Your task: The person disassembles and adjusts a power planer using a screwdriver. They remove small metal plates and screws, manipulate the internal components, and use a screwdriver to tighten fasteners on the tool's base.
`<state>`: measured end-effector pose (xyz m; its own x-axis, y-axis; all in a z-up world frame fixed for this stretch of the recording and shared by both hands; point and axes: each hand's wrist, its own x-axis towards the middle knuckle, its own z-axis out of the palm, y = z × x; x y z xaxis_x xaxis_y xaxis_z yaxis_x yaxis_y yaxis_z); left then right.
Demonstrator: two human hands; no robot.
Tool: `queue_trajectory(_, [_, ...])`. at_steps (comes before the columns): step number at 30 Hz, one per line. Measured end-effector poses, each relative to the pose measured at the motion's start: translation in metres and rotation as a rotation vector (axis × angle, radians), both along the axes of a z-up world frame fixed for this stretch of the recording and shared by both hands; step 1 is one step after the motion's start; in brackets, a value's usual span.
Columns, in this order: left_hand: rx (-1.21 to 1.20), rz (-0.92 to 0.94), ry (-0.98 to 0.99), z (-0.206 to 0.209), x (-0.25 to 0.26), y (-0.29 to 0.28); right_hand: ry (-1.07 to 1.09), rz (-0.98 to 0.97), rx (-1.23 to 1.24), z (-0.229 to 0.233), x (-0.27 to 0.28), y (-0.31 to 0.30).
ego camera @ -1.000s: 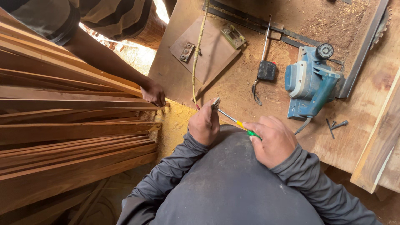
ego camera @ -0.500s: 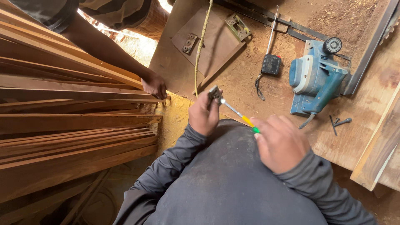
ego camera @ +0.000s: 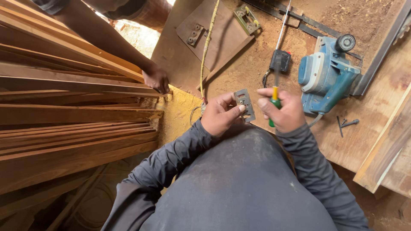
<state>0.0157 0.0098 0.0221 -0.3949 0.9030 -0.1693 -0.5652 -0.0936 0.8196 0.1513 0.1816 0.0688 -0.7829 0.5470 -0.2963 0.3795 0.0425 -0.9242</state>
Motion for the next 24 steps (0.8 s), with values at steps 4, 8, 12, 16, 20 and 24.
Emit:
queue_trajectory(4, [-0.048,0.020,-0.051,-0.002,0.004,0.001,0.093,0.032,-0.228,-0.006,-0.013,-0.005])
queue_trajectory(8, [-0.043,0.035,-0.099,-0.003,0.006,0.003,0.106,-0.027,-0.357,-0.012,-0.014,-0.007])
queue_trajectory(12, [-0.007,0.026,-0.135,-0.004,0.006,0.004,0.098,-0.061,-0.397,-0.017,-0.011,-0.007])
queue_trajectory(16, [0.007,0.001,-0.173,-0.002,0.006,0.002,0.092,-0.080,-0.422,-0.019,-0.008,-0.005])
queue_trajectory(20, [-0.031,-0.007,-0.163,0.000,0.007,0.001,0.108,-0.032,-0.375,-0.021,-0.005,-0.001])
queue_trajectory(24, [-0.045,-0.005,-0.194,-0.001,0.007,0.000,0.082,-0.016,-0.334,-0.023,-0.004,0.002])
